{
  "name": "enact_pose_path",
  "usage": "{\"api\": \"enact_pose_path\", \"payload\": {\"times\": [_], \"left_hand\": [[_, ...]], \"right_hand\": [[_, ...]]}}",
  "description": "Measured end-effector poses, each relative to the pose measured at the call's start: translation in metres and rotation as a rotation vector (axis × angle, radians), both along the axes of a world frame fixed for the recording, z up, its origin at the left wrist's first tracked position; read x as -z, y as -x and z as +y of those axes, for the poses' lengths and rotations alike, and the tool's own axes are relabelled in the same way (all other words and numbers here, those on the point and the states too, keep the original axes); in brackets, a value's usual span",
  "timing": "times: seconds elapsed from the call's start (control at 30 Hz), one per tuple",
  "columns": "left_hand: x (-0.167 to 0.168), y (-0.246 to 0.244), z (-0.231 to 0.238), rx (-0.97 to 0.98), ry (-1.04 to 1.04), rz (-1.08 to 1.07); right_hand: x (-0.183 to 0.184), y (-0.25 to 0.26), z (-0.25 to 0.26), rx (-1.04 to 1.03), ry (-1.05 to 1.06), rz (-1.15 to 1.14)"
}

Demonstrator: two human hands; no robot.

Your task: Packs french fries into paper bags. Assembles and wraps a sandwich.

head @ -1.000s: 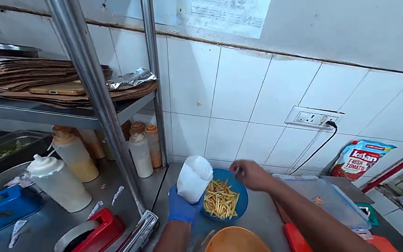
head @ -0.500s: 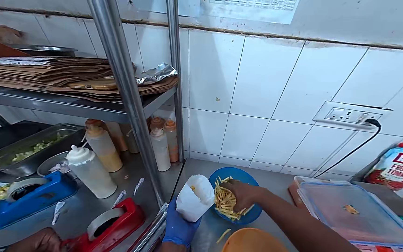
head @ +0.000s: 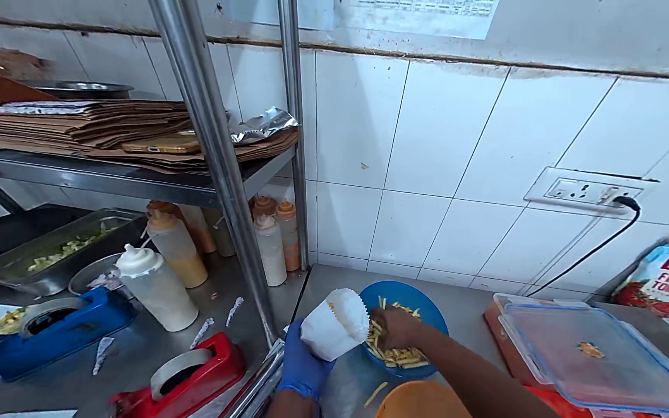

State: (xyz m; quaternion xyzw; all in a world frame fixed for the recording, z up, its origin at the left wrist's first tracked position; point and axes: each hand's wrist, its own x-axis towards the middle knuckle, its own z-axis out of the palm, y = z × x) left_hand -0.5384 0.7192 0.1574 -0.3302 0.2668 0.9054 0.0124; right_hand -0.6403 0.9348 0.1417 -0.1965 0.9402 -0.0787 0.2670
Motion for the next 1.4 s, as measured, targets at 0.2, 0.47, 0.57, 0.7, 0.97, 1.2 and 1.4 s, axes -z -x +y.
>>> {"api": "enact_pose_path", "payload": {"times": [0.2, 0.47, 0.57, 0.7, 0.97, 1.2, 1.4], "left_hand": [[0.000, 0.012, 0.013, 0.018, 0.029, 0.037], [-0.021, 0.033, 0.031, 0.008, 0.278, -0.018], [-0.023, 0.048, 0.038, -0.034, 0.358, -0.051], [-0.024, 0.062, 0.053, -0.031, 0.424, -0.057], [-0.031, 0.060, 0.085, -0.050, 0.293, -0.039], [-0.055, 0.048, 0.083, -0.026, 0.193, 0.017], [-0.082, 0.035, 0.084, 0.013, 0.135, 0.092]], "right_hand": [[-0.003, -0.019, -0.004, 0.068, -0.036, 0.055], [-0.068, -0.016, 0.062, 0.509, 0.695, -0.167], [-0.112, -0.023, 0.073, 0.614, 0.797, -0.195], [-0.143, -0.027, 0.068, 0.596, 0.852, -0.126], [-0.168, -0.035, 0.028, 0.485, 0.661, -0.130], [-0.183, -0.030, 0.037, 0.343, 0.438, -0.034], [-0.193, -0.036, 0.045, 0.319, 0.477, 0.008]]}}
